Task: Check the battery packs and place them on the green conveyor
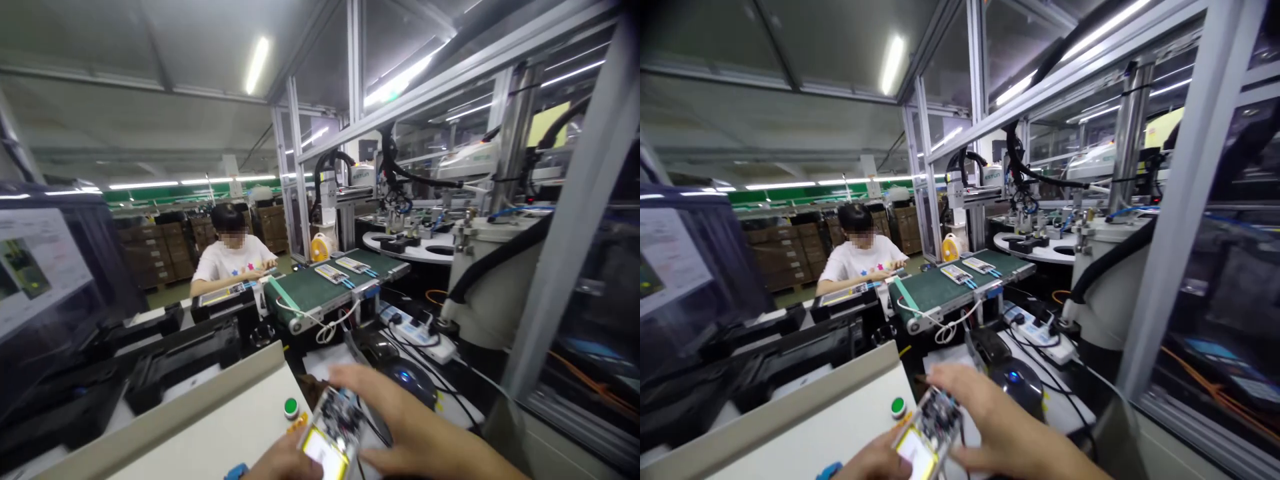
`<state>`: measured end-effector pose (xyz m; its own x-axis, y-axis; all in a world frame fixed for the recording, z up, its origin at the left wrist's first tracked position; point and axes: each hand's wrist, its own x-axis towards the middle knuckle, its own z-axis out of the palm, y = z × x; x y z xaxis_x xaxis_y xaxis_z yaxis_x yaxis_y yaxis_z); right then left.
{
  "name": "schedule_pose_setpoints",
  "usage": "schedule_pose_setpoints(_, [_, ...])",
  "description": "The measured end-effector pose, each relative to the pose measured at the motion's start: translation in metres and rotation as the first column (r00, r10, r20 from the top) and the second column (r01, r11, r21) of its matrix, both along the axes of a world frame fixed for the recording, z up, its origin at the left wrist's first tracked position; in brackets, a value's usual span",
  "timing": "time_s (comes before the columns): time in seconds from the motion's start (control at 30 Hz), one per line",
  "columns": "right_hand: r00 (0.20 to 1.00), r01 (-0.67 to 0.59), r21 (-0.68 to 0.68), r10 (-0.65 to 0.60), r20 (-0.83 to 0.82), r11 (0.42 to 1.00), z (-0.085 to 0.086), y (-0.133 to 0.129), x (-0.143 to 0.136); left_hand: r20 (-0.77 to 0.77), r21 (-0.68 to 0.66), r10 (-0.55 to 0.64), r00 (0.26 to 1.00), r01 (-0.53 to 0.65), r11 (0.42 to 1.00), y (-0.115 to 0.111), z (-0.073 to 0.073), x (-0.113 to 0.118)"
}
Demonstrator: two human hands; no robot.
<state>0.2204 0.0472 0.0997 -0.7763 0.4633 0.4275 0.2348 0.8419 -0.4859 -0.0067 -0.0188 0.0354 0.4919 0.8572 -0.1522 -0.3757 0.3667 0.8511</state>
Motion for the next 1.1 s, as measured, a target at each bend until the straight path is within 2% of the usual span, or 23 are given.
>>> schedule_pose_setpoints(0.07, [0.965, 0.241, 0.068, -0.231, -0.125, 0.968, -0.012, -0.004, -0.002, 0.074, -0.022, 0.074, 0.995, -0.072, 0.997, -0.005, 0.000, 0.009])
schedule_pose_setpoints(0.13, [0.897, 0.382, 0.013, -0.367, -0.247, 0.924, -0.025, -0.010, -0.012, 0.074, -0.034, 0.189, 0.979, -0.187, 0.982, -0.010, 0.001, 0.013])
schedule_pose_setpoints(0.2, [0.859, 0.402, -0.057, -0.398, -0.322, 0.914, -0.035, -0.018, -0.027, 0.024, -0.011, 0.269, 0.963, -0.269, 0.963, -0.014, -0.001, 0.013])
schedule_pose_setpoints(0.3, [0.848, 0.387, -0.066, -0.383, -0.366, 0.920, -0.042, -0.026, -0.054, -0.092, 0.081, 0.358, 0.929, -0.352, 0.933, -0.014, -0.009, 0.007])
schedule_pose_setpoints(0.43, [0.835, 0.437, 0.013, -0.400, -0.379, 0.900, -0.042, -0.027, -0.081, -0.319, 0.289, 0.526, 0.788, -0.448, 0.846, -0.010, -0.013, 0.000])
schedule_pose_setpoints(0.5, [0.832, 0.447, 0.041, -0.398, -0.385, 0.894, -0.041, -0.025, -0.086, -0.351, 0.297, 0.527, 0.774, -0.442, 0.846, -0.010, -0.009, 0.000])
schedule_pose_setpoints(0.57, [0.834, 0.427, 0.004, -0.392, -0.388, 0.904, -0.041, -0.022, -0.084, -0.306, 0.223, 0.492, 0.815, -0.441, 0.869, -0.011, -0.004, 0.003])
schedule_pose_setpoints(0.63, [0.822, 0.414, -0.072, -0.406, -0.399, 0.908, -0.043, -0.020, -0.077, -0.197, 0.104, 0.437, 0.878, -0.425, 0.899, -0.012, 0.001, 0.007])
schedule_pose_setpoints(0.73, [0.762, 0.448, -0.191, -0.484, -0.430, 0.874, -0.047, -0.019, -0.065, -0.058, 0.012, 0.398, 0.916, -0.398, 0.917, -0.012, 0.007, 0.011])
schedule_pose_setpoints(0.87, [0.660, 0.486, -0.289, -0.564, -0.497, 0.825, -0.057, -0.021, -0.057, -0.028, -0.003, 0.402, 0.915, -0.402, 0.916, -0.010, 0.011, 0.013])
schedule_pose_setpoints(0.97, [0.613, 0.455, -0.338, -0.565, -0.552, 0.824, -0.065, -0.021, -0.054, -0.036, -0.004, 0.402, 0.915, -0.403, 0.915, -0.009, 0.010, 0.013])
schedule_pose_setpoints(1.03, [0.642, 0.384, -0.382, -0.540, -0.544, 0.841, -0.068, -0.020, -0.053, -0.054, -0.019, 0.406, 0.912, -0.407, 0.913, -0.009, 0.007, 0.012])
schedule_pose_setpoints(1.1, [0.706, 0.310, -0.421, -0.503, -0.499, 0.853, -0.071, -0.019, -0.051, -0.055, -0.048, 0.397, 0.916, -0.400, 0.915, -0.009, 0.003, 0.011])
